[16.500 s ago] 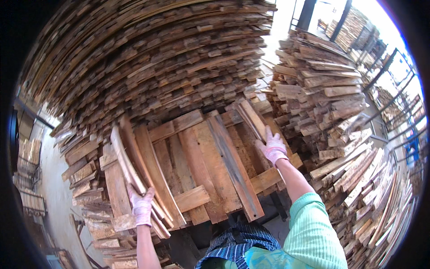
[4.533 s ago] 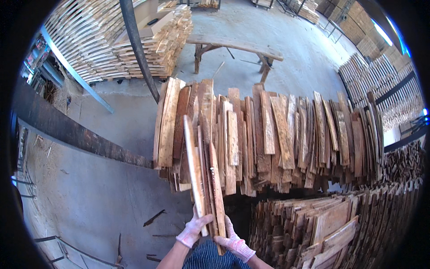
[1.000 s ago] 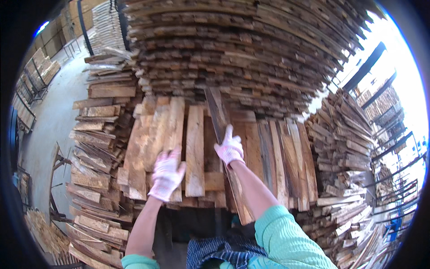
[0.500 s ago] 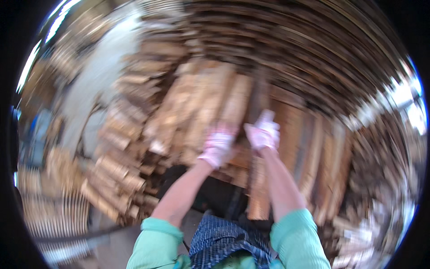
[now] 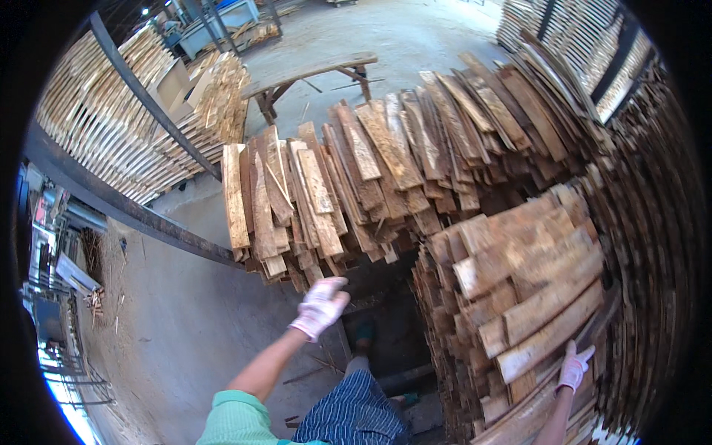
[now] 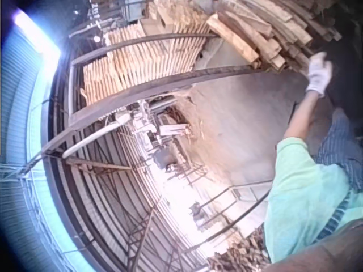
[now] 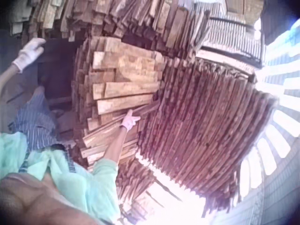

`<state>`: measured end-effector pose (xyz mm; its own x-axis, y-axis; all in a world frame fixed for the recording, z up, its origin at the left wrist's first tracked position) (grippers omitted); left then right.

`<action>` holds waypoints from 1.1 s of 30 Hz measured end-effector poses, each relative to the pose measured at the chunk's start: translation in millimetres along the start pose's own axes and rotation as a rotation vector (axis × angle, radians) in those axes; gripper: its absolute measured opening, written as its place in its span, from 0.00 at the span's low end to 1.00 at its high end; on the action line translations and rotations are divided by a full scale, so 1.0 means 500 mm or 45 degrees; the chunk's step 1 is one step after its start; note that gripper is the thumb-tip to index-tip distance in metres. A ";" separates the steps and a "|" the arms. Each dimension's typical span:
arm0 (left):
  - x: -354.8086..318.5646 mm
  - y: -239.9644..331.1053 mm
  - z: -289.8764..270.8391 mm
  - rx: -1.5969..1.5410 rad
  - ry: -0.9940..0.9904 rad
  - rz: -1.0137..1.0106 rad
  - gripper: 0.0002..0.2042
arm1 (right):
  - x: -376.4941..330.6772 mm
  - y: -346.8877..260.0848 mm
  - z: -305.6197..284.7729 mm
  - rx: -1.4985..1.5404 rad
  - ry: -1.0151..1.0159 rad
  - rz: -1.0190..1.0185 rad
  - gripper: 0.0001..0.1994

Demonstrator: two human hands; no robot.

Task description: The person picks up wood planks from a large pile and arranges them into smaller, organized stacks on a central platform by hand.

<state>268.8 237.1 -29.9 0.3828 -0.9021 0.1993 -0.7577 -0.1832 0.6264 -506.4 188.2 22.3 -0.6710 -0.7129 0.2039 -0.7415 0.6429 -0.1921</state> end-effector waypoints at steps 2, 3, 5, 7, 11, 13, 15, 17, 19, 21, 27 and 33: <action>0.056 -0.262 -0.040 0.419 -0.077 -0.260 0.25 | 0.049 0.032 0.047 -0.117 0.039 -0.007 0.45; 0.067 -0.370 -0.087 0.615 -0.063 -0.494 0.27 | 0.036 0.003 0.061 -0.124 -0.099 0.123 0.44; 0.129 -0.503 -0.129 0.623 -0.099 -0.890 0.37 | 0.046 0.024 0.056 -0.070 -0.092 0.087 0.43; 0.179 -0.606 -0.127 0.622 -0.130 -1.093 0.47 | 0.078 0.060 0.059 -0.106 -0.059 -0.015 0.41; 0.221 -0.706 -0.057 0.697 -0.206 -1.338 0.60 | 0.124 0.110 0.067 -0.221 -0.227 -0.040 0.42; 0.228 -0.736 -0.040 0.748 -0.185 -1.322 0.60 | 0.127 0.133 0.056 -0.166 -0.149 -0.027 0.41; 0.227 -0.740 -0.061 0.656 -0.081 -1.282 0.59 | 0.129 0.127 0.071 -0.125 -0.154 -0.014 0.40; 0.232 -0.735 -0.097 0.190 0.022 -1.214 0.57 | 0.128 0.140 0.066 -0.090 -0.123 0.042 0.41; 0.287 -0.683 -0.150 -0.333 0.275 -0.831 0.50 | 0.113 0.137 0.074 -0.117 -0.127 0.066 0.41; 0.259 -0.717 -0.142 -0.857 0.369 -1.058 0.46 | 0.110 0.120 0.085 -0.133 -0.136 0.068 0.41; 0.373 -0.523 -0.035 -1.181 0.402 -1.179 0.39 | 0.103 0.117 0.063 -0.180 -0.116 0.091 0.41; 0.230 -0.438 0.168 0.370 -0.016 -1.088 0.51 | 0.101 0.125 0.063 -0.197 -0.108 0.101 0.41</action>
<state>434.5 140.8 -207.6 0.8722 -0.4168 -0.2560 -0.3217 -0.8830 0.3416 -586.3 183.5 -9.7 -0.7291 -0.6753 0.1113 -0.6829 0.7286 -0.0533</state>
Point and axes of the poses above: each hand's wrist, its own x-axis towards the middle knuckle, its own z-axis out of the palm, y = z × x, the point moved 10 cm from there along x, towards the middle knuckle, and after that the axes turned 11 degrees about y, right-handed, at the moved point
